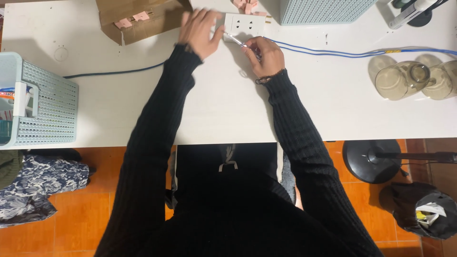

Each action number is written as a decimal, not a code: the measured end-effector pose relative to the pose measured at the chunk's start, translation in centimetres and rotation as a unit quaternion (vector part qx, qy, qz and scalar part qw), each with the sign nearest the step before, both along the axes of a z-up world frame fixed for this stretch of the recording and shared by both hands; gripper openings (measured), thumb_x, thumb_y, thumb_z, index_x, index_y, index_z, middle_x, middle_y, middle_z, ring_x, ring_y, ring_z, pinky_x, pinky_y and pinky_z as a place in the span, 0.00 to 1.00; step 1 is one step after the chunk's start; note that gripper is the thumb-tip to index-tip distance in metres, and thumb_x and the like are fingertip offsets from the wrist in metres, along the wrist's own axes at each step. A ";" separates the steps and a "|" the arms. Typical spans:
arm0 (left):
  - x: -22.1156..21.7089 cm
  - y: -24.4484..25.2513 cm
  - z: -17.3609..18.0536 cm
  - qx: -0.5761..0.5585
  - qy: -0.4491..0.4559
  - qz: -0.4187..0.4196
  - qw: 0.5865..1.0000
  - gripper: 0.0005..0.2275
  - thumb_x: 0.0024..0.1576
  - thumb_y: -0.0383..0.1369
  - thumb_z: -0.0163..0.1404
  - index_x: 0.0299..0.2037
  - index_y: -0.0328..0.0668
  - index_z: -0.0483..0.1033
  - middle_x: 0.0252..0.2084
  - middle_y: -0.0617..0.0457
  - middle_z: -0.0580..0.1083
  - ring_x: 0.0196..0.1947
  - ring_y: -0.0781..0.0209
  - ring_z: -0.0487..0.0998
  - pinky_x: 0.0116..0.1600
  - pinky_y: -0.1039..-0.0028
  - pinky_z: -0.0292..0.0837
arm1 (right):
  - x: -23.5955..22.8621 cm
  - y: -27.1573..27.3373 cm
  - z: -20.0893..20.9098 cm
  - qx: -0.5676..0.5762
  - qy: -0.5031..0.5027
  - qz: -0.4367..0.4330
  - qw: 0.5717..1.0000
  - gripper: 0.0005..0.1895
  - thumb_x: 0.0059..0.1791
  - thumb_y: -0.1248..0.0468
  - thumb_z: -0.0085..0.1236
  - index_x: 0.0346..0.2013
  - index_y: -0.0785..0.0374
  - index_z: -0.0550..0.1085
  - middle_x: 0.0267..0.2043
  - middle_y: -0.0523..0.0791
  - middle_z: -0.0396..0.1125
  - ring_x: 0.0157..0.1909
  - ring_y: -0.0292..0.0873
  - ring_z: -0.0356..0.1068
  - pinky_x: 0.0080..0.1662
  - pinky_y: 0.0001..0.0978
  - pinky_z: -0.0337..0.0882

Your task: The person assembles pink electrical plugs on a white table. They use a screwdriver to tighten screws on the plug components, insert metal prongs, and place the finished plugs into a cardboard box. The person also handles a white power strip and a blue cable during the process.

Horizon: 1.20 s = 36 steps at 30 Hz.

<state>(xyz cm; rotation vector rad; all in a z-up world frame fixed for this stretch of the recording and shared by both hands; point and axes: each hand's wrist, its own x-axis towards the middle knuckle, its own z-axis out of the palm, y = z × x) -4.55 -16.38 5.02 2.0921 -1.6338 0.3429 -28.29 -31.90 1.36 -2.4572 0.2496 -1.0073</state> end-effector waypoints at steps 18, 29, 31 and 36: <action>5.5 -22.5 -7.8 0.213 0.169 0.182 0.945 0.20 0.53 0.45 0.70 0.45 0.58 0.69 0.40 0.59 0.80 0.41 0.51 0.85 0.44 0.55 0.77 | -0.3 -1.2 1.1 0.142 -0.099 -0.109 0.979 0.11 0.62 0.50 0.64 0.46 0.54 0.81 0.33 0.37 0.71 0.32 0.36 0.64 0.39 0.31 0.68; -3.1 -4.5 1.7 -0.133 0.238 -0.065 0.960 0.11 0.73 0.33 0.46 0.61 0.44 0.76 0.48 0.50 0.81 0.40 0.55 0.79 0.46 0.62 0.75 | -0.2 -1.0 1.4 0.250 -0.172 -0.083 0.949 0.12 0.63 0.52 0.60 0.53 0.55 0.79 0.37 0.40 0.76 0.40 0.36 0.77 0.48 0.29 0.71; -4.9 -0.4 0.9 -0.138 0.239 -0.082 0.958 0.11 0.76 0.33 0.44 0.63 0.44 0.76 0.46 0.48 0.77 0.40 0.54 0.75 0.48 0.63 0.72 | 0.0 -0.8 1.4 0.273 -0.168 -0.080 0.944 0.12 0.63 0.51 0.62 0.53 0.54 0.81 0.37 0.39 0.76 0.41 0.36 0.79 0.48 0.27 0.71; -7.6 5.8 -1.4 -0.118 0.315 -0.104 0.936 0.14 0.78 0.31 0.45 0.70 0.42 0.76 0.60 0.47 0.79 0.34 0.61 0.81 0.52 0.71 0.75 | 0.3 0.8 1.8 0.325 -0.183 -0.039 0.927 0.10 0.57 0.64 0.73 0.46 0.53 0.76 0.38 0.37 0.64 0.42 0.32 0.66 0.50 0.24 0.68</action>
